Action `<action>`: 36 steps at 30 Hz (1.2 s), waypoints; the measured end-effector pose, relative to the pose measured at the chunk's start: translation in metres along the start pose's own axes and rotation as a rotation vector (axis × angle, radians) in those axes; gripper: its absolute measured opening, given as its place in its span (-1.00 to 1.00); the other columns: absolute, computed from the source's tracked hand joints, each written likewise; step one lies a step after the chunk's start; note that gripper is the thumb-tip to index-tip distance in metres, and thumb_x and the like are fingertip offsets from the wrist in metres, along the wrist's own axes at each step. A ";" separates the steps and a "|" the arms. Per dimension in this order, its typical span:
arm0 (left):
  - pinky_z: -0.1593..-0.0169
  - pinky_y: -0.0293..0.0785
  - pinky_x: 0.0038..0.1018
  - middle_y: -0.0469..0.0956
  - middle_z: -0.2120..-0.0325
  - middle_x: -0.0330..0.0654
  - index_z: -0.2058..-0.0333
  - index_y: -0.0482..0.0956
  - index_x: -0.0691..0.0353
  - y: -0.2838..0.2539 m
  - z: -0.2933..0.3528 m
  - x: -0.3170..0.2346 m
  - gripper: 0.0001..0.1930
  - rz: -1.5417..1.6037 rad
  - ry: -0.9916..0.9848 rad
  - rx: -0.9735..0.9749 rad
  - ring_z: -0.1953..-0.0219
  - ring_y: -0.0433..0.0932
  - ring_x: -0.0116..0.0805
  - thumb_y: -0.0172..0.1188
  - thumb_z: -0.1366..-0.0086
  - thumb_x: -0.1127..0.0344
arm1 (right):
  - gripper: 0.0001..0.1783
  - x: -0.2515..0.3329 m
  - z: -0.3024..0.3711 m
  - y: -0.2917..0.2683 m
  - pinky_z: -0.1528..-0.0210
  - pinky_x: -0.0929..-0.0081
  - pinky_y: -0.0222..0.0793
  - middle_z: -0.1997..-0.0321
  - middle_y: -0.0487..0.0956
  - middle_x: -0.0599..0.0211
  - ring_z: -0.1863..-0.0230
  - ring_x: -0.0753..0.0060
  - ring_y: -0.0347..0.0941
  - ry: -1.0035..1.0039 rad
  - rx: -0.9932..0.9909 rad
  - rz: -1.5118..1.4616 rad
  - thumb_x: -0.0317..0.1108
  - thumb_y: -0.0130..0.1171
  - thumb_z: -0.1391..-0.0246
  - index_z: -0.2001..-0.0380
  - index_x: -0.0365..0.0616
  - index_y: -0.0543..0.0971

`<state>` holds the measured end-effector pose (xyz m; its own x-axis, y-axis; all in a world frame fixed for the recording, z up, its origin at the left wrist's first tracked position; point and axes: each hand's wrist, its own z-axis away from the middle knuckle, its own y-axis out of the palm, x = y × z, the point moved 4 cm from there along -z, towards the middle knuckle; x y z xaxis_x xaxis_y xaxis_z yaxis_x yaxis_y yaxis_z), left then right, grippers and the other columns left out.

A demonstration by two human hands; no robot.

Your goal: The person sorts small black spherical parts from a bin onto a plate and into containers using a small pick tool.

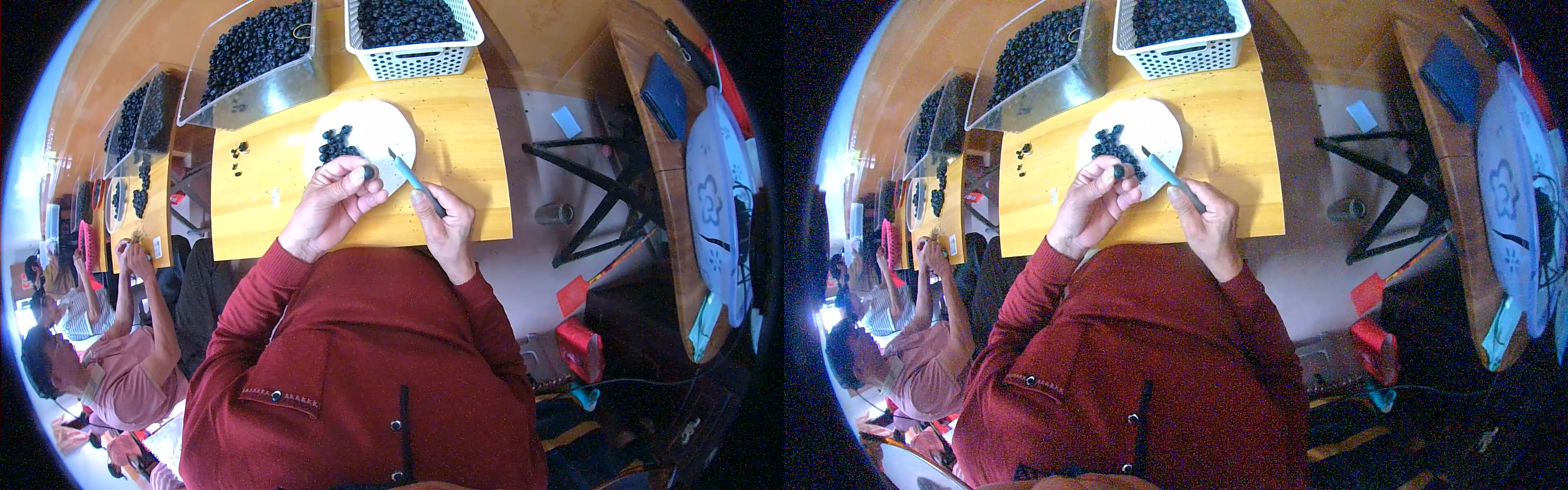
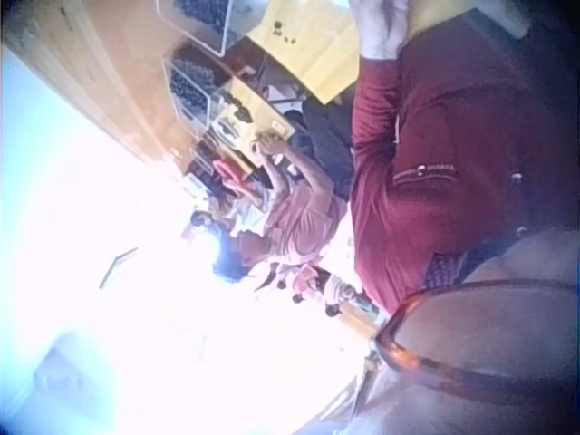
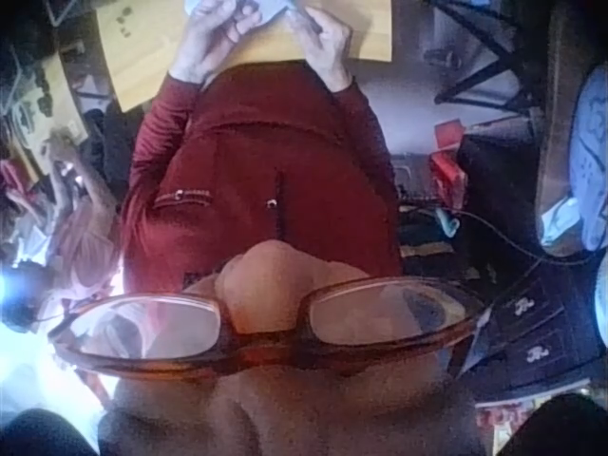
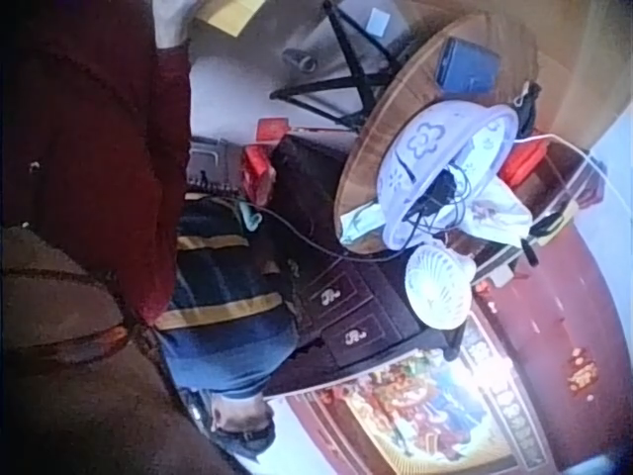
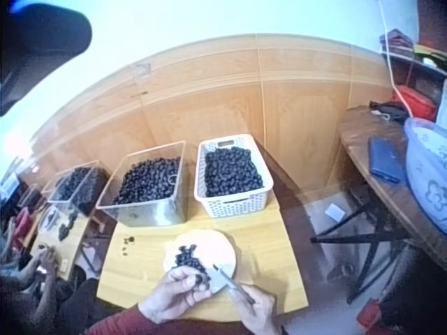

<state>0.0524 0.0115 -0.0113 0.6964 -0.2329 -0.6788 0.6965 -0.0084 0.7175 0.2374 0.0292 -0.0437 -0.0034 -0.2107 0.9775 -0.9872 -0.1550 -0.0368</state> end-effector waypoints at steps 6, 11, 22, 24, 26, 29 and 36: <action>0.01 0.59 -0.36 0.53 0.23 -0.17 0.10 0.54 0.19 -0.001 -0.006 0.002 -0.82 0.020 -0.005 -0.010 0.18 0.53 -0.36 0.16 -0.35 0.36 | -0.68 0.001 0.000 -0.003 0.52 0.66 0.18 0.58 0.45 0.52 0.54 0.75 0.26 0.000 -0.019 -0.019 -0.24 0.23 -0.22 0.20 -0.36 0.62; 0.01 0.61 -0.37 0.56 0.25 -0.18 0.11 0.55 0.20 -0.006 -0.015 -0.006 -0.84 -0.013 -0.016 -0.027 0.21 0.55 -0.38 0.15 -0.35 0.36 | -0.69 -0.002 0.000 -0.006 0.54 0.63 0.18 0.61 0.45 0.49 0.55 0.74 0.28 0.049 -0.012 -0.006 -0.25 0.21 -0.22 0.23 -0.36 0.62; 0.15 0.60 -0.54 0.60 0.30 -0.19 0.16 0.56 0.39 0.025 -0.113 -0.086 -0.80 -0.608 0.359 -0.230 0.30 0.59 -0.46 0.25 -0.28 0.43 | -0.64 -0.005 0.004 -0.007 0.55 0.63 0.15 0.62 0.43 0.54 0.56 0.74 0.26 0.018 -0.070 -0.036 -0.16 0.21 -0.23 0.26 -0.34 0.63; 0.16 0.59 -0.55 0.60 0.29 -0.18 0.11 0.55 0.42 0.032 -0.147 -0.105 -0.74 -0.672 0.447 -0.222 0.29 0.60 -0.45 0.28 -0.26 0.43 | -0.64 -0.006 0.005 -0.005 0.55 0.63 0.15 0.61 0.43 0.56 0.56 0.75 0.26 0.019 -0.062 -0.033 -0.17 0.21 -0.23 0.26 -0.33 0.63; 0.18 0.58 -0.57 0.61 0.28 -0.16 0.07 0.56 0.43 0.032 -0.165 -0.118 -0.68 -0.802 0.523 -0.254 0.32 0.60 -0.45 0.31 -0.23 0.42 | -0.66 -0.007 0.006 -0.003 0.55 0.66 0.14 0.60 0.43 0.59 0.55 0.78 0.25 0.008 -0.080 -0.074 -0.19 0.21 -0.23 0.25 -0.33 0.62; 0.21 0.55 -0.59 0.63 0.29 -0.16 0.10 0.60 0.40 0.019 -0.165 -0.110 -0.70 -1.061 0.493 -0.252 0.34 0.59 -0.47 0.33 -0.20 0.41 | -0.67 -0.005 0.004 -0.006 0.55 0.68 0.14 0.59 0.43 0.61 0.55 0.79 0.24 0.020 -0.097 -0.099 -0.21 0.21 -0.23 0.23 -0.34 0.62; 0.23 0.55 -0.40 0.67 0.40 0.00 0.24 0.65 0.39 -0.019 -0.098 -0.084 -0.78 -1.662 0.327 -0.068 0.36 0.65 -0.28 0.30 -0.15 0.40 | -0.68 -0.007 0.001 -0.008 0.44 0.70 0.18 0.48 0.43 0.56 0.45 0.75 0.23 0.027 -0.082 -0.103 -0.23 0.17 -0.27 0.21 -0.35 0.60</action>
<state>-0.0027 0.1270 0.0166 -0.7432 0.1795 -0.6446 0.6580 0.0214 -0.7527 0.2453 0.0305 -0.0506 0.0959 -0.1715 0.9805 -0.9922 -0.0953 0.0803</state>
